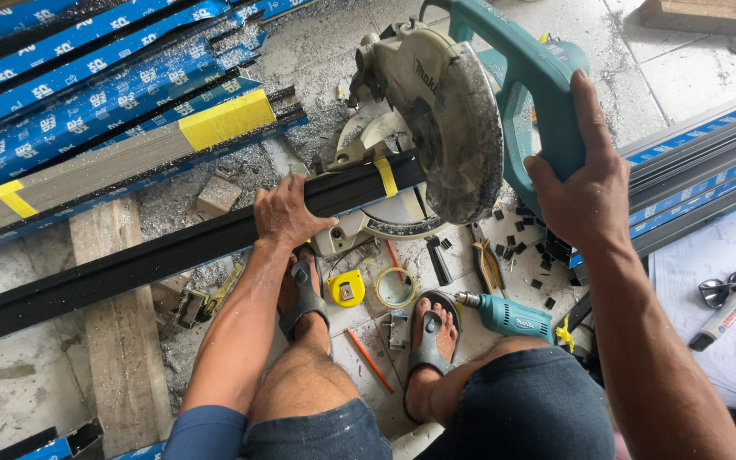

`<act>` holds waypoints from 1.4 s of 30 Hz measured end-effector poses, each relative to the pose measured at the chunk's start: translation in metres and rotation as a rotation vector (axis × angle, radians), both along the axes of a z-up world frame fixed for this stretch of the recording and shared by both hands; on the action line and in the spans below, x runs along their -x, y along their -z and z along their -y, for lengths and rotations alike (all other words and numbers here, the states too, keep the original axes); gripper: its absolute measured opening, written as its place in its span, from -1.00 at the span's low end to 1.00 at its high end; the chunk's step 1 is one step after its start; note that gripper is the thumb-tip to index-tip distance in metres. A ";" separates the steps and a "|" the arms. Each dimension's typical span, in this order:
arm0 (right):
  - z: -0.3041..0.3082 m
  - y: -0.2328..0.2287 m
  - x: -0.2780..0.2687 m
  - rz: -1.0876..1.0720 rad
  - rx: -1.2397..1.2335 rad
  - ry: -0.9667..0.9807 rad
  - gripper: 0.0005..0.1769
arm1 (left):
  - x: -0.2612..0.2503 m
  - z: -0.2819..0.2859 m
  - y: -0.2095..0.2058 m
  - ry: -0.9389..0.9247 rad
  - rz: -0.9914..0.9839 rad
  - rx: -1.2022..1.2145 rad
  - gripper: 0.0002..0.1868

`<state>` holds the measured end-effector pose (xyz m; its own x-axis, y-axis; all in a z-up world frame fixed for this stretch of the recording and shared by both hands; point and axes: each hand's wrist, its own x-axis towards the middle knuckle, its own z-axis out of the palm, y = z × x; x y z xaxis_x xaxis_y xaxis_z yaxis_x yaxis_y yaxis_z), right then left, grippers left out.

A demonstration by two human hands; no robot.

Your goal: The person uses a chop saw to cut a black metal profile. They measure and mark the profile with a pencil, then position it under the saw blade to make precise cuts. The person repeats this process, handling the cut pieces and the main profile throughout the task.

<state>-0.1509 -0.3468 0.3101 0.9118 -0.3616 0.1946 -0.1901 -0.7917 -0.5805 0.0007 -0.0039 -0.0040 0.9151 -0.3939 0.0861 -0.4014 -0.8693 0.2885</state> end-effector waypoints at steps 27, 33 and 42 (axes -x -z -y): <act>-0.006 0.013 0.010 0.190 -0.019 -0.052 0.05 | 0.011 0.000 -0.037 0.024 -0.002 -0.033 0.01; 0.001 0.021 0.009 0.198 -0.003 -0.066 0.06 | 0.013 0.000 -0.042 0.021 0.012 -0.046 0.01; -0.005 0.025 0.015 0.196 -0.012 -0.057 0.05 | 0.013 0.000 -0.028 0.027 0.144 -0.003 0.10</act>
